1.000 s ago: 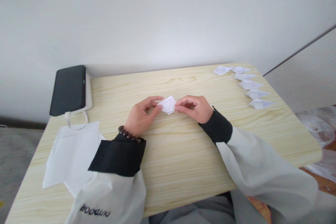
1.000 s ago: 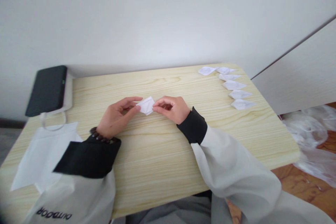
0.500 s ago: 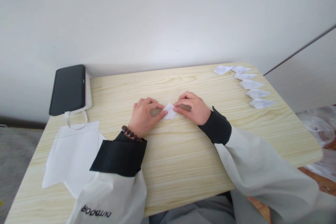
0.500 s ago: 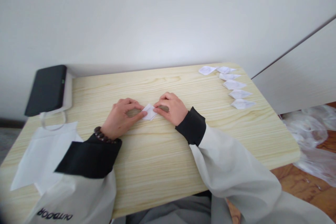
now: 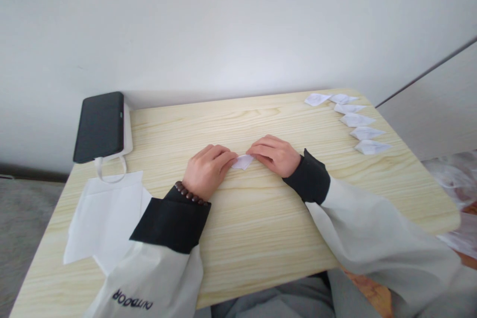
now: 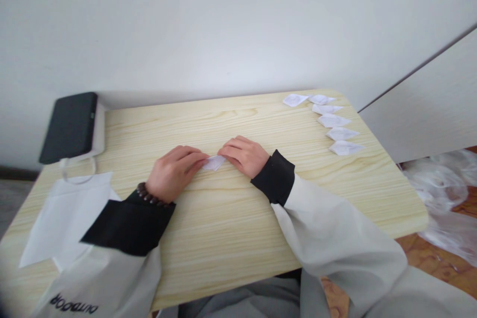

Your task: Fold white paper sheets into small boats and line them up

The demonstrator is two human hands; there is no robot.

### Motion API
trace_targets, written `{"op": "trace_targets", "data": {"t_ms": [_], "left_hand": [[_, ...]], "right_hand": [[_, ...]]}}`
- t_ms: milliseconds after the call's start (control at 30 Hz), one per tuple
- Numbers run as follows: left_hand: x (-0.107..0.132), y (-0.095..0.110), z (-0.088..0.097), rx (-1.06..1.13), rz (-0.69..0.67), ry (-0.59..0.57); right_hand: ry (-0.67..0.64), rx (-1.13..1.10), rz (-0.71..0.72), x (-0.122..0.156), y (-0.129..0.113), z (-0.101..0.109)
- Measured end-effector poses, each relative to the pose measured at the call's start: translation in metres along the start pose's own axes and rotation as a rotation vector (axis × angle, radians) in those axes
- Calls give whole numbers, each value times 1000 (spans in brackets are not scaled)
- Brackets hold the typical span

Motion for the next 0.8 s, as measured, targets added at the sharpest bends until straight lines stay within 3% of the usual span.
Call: {"op": "trace_targets", "data": {"t_ms": [100, 233, 367, 800], "left_hand": [[-1, -3, 0, 44, 62, -17], [-7, -7, 1, 142, 212, -99], [-11, -4, 1, 173, 277, -161], [-16, 3, -4, 130, 423, -201]], "right_hand": [[25, -38, -42, -1, 0, -1], [2, -85, -220, -4, 0, -3], [-37, -79, -332, -7, 1, -6], [-64, -143, -391, -10, 0, -1]]}}
Point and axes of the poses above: each hand's wrist, its own x-axis away from the middle knuckle, its own z-axis out of the back of the hand, y = z × x, the point moved 2 cm from there along -x, towards the middle knuckle, and after that the axes turned 13 degrees about y, right-handed, at the moved point
